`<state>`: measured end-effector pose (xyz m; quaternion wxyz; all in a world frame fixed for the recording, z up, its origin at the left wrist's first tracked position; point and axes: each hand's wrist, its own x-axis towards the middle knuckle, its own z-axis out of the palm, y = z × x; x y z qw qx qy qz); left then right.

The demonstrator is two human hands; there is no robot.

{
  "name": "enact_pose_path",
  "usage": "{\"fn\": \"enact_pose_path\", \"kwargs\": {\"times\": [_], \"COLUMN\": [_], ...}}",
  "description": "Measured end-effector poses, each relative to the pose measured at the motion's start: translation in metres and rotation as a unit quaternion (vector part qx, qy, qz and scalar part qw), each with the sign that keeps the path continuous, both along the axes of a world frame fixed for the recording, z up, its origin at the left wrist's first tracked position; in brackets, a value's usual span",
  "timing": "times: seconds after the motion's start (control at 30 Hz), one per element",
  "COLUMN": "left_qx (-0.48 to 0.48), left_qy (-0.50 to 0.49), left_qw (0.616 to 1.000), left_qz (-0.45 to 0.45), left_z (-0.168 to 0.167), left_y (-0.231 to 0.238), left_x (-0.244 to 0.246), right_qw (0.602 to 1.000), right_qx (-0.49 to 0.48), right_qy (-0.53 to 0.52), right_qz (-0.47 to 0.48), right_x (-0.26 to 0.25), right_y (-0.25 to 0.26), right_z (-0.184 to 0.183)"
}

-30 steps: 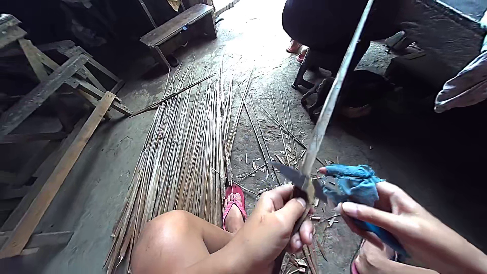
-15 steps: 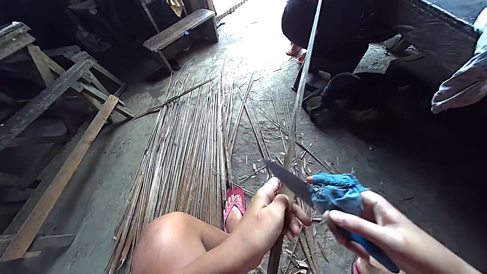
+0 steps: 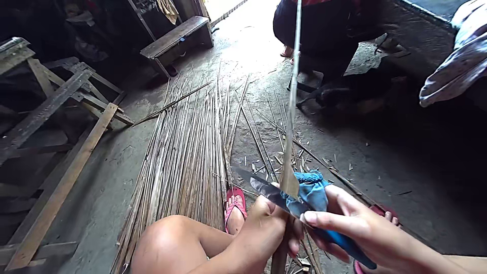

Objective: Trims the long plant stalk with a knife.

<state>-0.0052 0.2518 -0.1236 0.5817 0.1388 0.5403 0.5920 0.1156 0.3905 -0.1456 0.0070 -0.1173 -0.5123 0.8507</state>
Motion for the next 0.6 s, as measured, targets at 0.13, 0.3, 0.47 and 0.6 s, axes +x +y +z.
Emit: {"fn": "enact_pose_path", "kwargs": {"times": [0.13, 0.3, 0.47, 0.6], "left_qx": [0.023, 0.049, 0.057, 0.037], "left_qy": [-0.020, -0.087, -0.112, -0.131], "left_qw": [1.000, 0.995, 0.992, 0.991], "left_qz": [-0.002, -0.015, -0.018, -0.013], "left_z": [0.005, 0.012, 0.017, 0.018], "left_y": [-0.005, -0.007, -0.009, -0.011], "left_x": [0.006, 0.006, 0.001, -0.006], "right_qw": [0.999, 0.993, 0.997, 1.000], "right_qx": [-0.036, -0.072, -0.044, 0.006], "right_qy": [0.015, 0.073, 0.050, 0.014], "right_qz": [0.025, 0.060, 0.028, -0.006], "right_x": [0.002, 0.003, 0.007, 0.012], "right_y": [0.004, 0.009, 0.018, 0.031], "right_z": [-0.004, -0.008, -0.016, -0.030]}}
